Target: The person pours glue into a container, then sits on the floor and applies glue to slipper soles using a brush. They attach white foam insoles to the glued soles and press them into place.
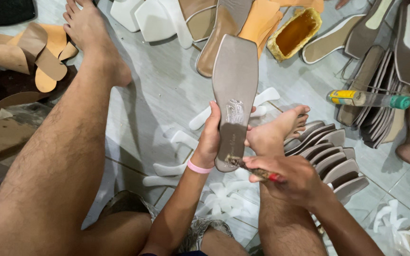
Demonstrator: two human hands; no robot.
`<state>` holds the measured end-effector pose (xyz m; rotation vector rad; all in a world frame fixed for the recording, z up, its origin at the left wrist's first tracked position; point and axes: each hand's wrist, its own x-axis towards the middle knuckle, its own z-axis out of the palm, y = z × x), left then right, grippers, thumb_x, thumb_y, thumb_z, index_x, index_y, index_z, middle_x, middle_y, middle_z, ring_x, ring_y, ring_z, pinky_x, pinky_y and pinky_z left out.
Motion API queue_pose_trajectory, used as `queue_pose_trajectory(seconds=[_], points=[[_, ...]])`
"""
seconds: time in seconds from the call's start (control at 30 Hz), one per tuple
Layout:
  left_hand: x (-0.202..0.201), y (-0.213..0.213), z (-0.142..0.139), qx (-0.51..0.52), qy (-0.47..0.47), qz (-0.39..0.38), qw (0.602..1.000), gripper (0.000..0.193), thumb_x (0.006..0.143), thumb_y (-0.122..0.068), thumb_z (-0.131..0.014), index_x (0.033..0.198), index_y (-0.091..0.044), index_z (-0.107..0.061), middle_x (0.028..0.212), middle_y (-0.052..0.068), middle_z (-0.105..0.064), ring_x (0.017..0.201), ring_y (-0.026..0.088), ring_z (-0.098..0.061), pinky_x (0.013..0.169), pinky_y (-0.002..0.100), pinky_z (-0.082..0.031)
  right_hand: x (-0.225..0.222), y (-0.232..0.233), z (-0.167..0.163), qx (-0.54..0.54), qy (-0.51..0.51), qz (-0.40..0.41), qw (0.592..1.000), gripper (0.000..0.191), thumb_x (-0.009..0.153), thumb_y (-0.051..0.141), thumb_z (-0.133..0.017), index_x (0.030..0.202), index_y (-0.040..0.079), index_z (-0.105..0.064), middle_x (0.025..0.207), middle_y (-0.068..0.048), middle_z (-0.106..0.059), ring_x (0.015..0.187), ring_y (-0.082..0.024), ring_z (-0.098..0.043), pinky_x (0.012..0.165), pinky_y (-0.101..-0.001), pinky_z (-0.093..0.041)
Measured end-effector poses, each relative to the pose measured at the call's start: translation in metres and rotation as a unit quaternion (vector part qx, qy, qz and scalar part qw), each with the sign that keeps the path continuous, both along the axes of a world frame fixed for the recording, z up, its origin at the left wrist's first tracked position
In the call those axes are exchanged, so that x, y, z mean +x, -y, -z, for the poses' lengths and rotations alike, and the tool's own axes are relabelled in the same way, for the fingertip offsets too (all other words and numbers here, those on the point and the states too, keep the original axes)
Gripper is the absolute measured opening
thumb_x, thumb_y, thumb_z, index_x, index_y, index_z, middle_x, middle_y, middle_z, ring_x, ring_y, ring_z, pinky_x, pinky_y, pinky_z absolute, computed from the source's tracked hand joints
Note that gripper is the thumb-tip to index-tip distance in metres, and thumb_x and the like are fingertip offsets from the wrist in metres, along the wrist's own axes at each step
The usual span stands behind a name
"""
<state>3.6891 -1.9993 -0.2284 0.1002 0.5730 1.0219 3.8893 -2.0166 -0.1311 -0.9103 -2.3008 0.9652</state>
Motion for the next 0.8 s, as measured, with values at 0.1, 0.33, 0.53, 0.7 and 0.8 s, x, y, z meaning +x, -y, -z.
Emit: queue_pose_trajectory(seconds=[0.1, 0.33, 0.53, 0.7, 0.8], points=[[0.003, 0.001, 0.002, 0.007, 0.0, 0.013, 1.0, 0.083, 0.107, -0.065, -0.022, 0.145, 0.003, -0.053, 0.133, 0.016, -0.067, 0.107, 0.022, -0.07, 0.09, 0.036, -0.061, 0.002, -0.012, 0.002, 0.008, -0.017, 0.029, 0.999, 0.034, 0.089, -0.004, -0.073, 0.121, 0.005, -0.067, 0.107, -0.005, -0.08, 0.074, -0.005, -0.077, 0.059, -0.019, -0.06], [0.009, 0.009, 0.009, 0.054, 0.024, -0.007, 0.998, 0.079, 0.117, -0.063, -0.024, 0.137, 0.005, -0.059, 0.11, 0.021, -0.07, 0.093, 0.026, -0.072, 0.076, 0.038, -0.064, -0.012, -0.039, -0.002, 0.168, 0.064, 0.14, 0.974, 0.028, 0.095, -0.002, -0.074, 0.118, 0.011, -0.066, 0.115, -0.01, -0.077, 0.088, -0.016, -0.078, 0.066, -0.023, -0.062], [0.01, 0.01, 0.012, 0.013, -0.03, -0.019, 0.999, 0.079, 0.109, -0.061, -0.025, 0.136, 0.005, -0.057, 0.122, 0.014, -0.072, 0.104, 0.022, -0.072, 0.09, 0.036, -0.062, -0.031, -0.047, -0.002, 0.133, 0.013, 0.068, 0.989, 0.032, 0.093, 0.006, -0.081, 0.119, 0.001, -0.062, 0.118, -0.012, -0.074, 0.106, -0.026, -0.077, 0.086, -0.0322, -0.066], [0.0, 0.006, 0.011, 0.045, -0.026, 0.001, 0.999, 0.085, 0.111, -0.064, -0.021, 0.14, 0.007, -0.057, 0.125, 0.017, -0.07, 0.102, 0.026, -0.072, 0.089, 0.035, -0.061, -0.017, -0.032, -0.002, 0.04, 0.03, 0.034, 0.998, 0.031, 0.087, 0.008, -0.082, 0.114, 0.003, -0.067, 0.113, -0.009, -0.076, 0.092, -0.019, -0.079, 0.076, -0.0282, -0.064], [-0.001, 0.004, 0.009, 0.013, -0.046, 0.01, 0.999, 0.085, 0.108, -0.064, -0.021, 0.143, 0.006, -0.055, 0.132, 0.016, -0.069, 0.107, 0.025, -0.071, 0.091, 0.035, -0.062, 0.0, -0.018, 0.005, 0.0, 0.052, 0.046, 0.998, 0.022, 0.089, 0.006, -0.078, 0.11, 0.007, -0.071, 0.109, -0.005, -0.079, 0.085, -0.014, -0.079, 0.071, -0.0272, -0.063]])
